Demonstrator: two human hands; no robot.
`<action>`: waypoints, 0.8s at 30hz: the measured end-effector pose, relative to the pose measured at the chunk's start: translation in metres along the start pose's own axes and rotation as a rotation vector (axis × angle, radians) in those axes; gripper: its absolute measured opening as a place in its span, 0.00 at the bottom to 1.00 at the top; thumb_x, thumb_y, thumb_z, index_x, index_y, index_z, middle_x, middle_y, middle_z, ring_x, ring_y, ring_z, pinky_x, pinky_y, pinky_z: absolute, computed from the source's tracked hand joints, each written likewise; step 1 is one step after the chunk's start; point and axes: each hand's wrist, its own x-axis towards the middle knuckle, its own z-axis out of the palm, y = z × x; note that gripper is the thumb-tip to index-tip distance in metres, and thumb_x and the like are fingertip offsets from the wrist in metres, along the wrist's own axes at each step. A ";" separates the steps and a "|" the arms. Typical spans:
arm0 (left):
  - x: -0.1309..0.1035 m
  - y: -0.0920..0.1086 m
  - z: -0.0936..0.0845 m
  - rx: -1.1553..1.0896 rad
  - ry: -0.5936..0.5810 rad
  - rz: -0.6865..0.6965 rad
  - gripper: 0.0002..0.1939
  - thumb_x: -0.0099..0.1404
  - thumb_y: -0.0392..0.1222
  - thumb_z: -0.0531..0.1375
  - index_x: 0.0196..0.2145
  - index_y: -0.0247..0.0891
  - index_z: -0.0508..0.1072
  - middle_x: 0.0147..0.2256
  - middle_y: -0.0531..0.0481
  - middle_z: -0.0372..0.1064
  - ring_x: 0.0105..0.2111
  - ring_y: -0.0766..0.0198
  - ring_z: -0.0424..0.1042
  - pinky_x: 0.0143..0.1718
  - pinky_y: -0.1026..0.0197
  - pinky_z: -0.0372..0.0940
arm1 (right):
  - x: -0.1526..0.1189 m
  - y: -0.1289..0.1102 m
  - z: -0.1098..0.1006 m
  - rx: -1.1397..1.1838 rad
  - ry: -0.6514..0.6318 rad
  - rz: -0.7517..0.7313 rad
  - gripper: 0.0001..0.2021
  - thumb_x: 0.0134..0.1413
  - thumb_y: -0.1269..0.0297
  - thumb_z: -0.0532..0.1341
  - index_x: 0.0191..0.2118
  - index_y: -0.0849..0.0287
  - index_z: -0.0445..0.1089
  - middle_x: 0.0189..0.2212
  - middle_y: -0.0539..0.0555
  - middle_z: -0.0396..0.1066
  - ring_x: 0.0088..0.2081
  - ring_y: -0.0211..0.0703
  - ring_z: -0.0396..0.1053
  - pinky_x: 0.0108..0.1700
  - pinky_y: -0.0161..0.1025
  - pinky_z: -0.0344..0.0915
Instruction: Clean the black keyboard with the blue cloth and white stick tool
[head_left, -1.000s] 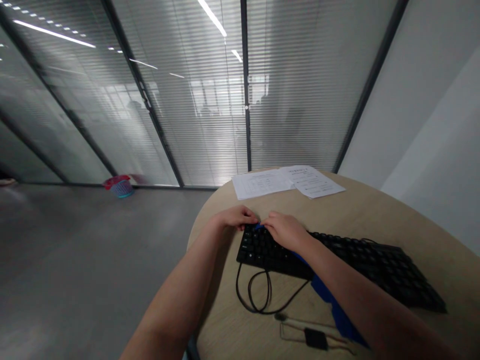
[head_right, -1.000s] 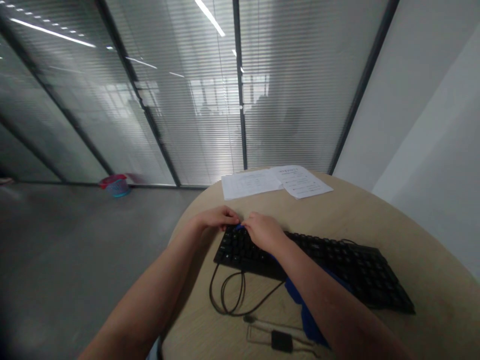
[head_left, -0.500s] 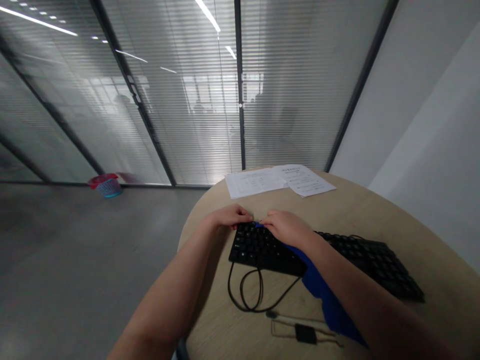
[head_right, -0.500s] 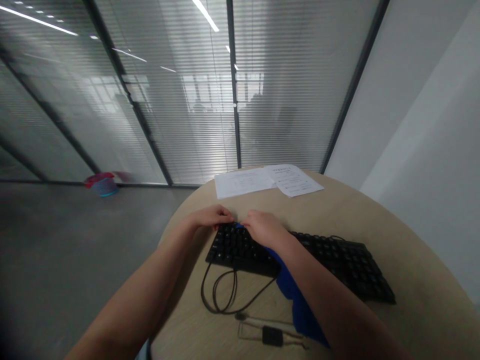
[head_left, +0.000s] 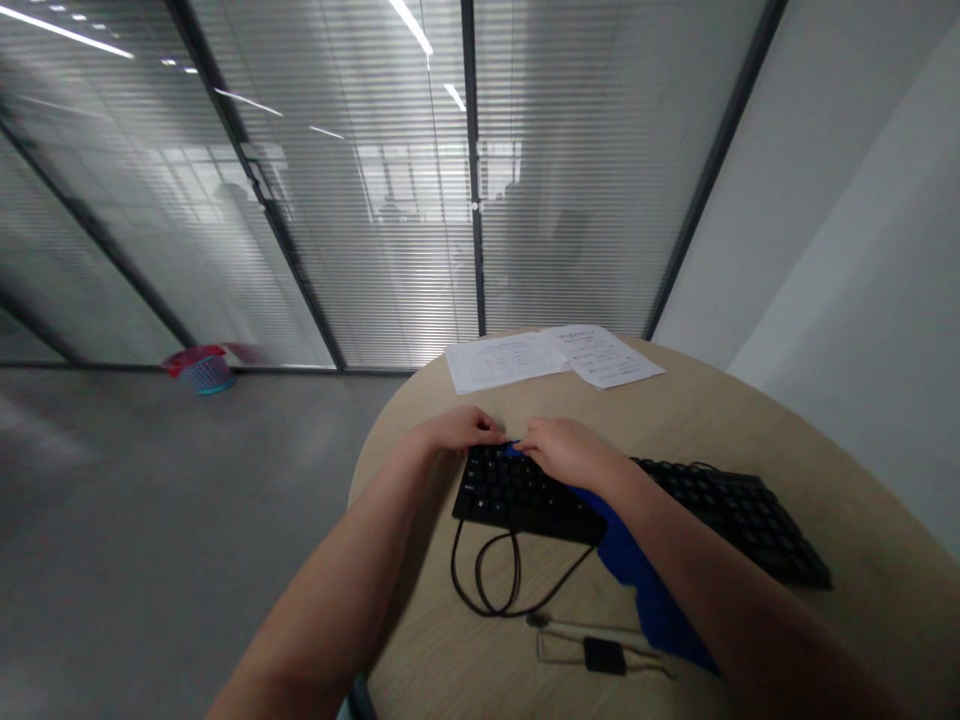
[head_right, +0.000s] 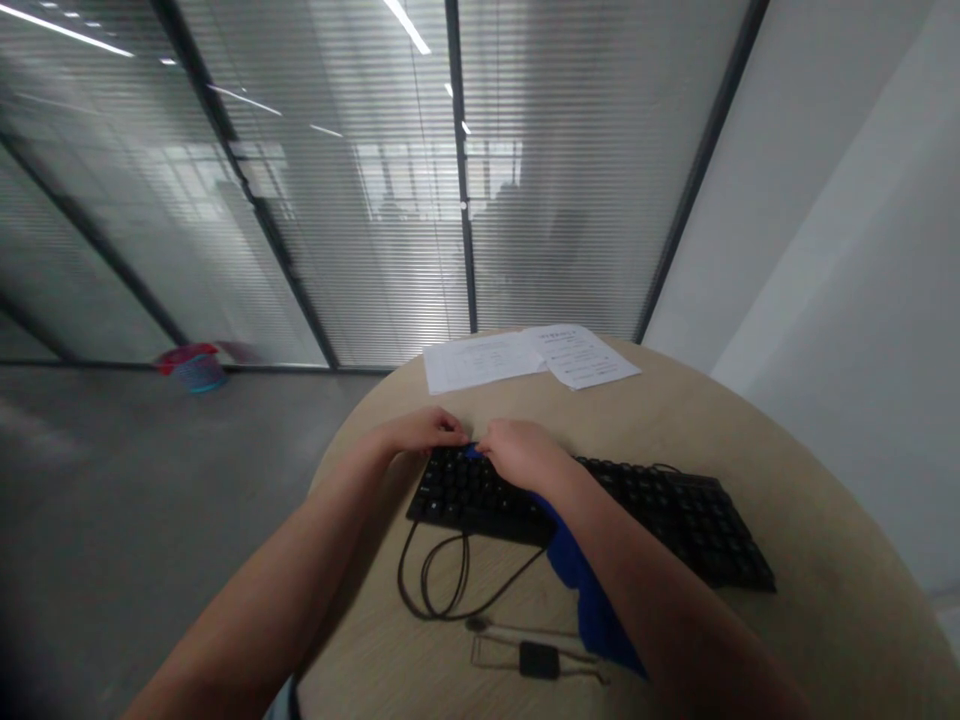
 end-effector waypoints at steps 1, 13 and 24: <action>0.000 0.000 0.000 0.004 -0.002 -0.007 0.28 0.58 0.69 0.59 0.27 0.37 0.73 0.19 0.55 0.60 0.19 0.65 0.62 0.21 0.63 0.57 | 0.000 0.000 0.000 0.001 0.006 0.008 0.18 0.68 0.60 0.51 0.51 0.50 0.77 0.45 0.57 0.74 0.46 0.43 0.71 0.47 0.34 0.62; -0.020 0.038 -0.001 0.511 0.089 -0.093 0.22 0.67 0.56 0.54 0.37 0.37 0.80 0.34 0.43 0.76 0.33 0.54 0.73 0.35 0.58 0.61 | -0.006 0.017 -0.015 0.039 -0.059 0.081 0.16 0.62 0.64 0.55 0.44 0.53 0.80 0.44 0.56 0.78 0.46 0.43 0.73 0.48 0.34 0.63; -0.066 0.041 0.071 0.478 0.487 0.070 0.29 0.69 0.52 0.56 0.62 0.33 0.65 0.62 0.36 0.62 0.63 0.48 0.60 0.65 0.47 0.56 | -0.010 0.025 -0.022 0.025 -0.037 0.023 0.15 0.61 0.64 0.56 0.45 0.53 0.81 0.42 0.56 0.78 0.45 0.43 0.73 0.46 0.34 0.63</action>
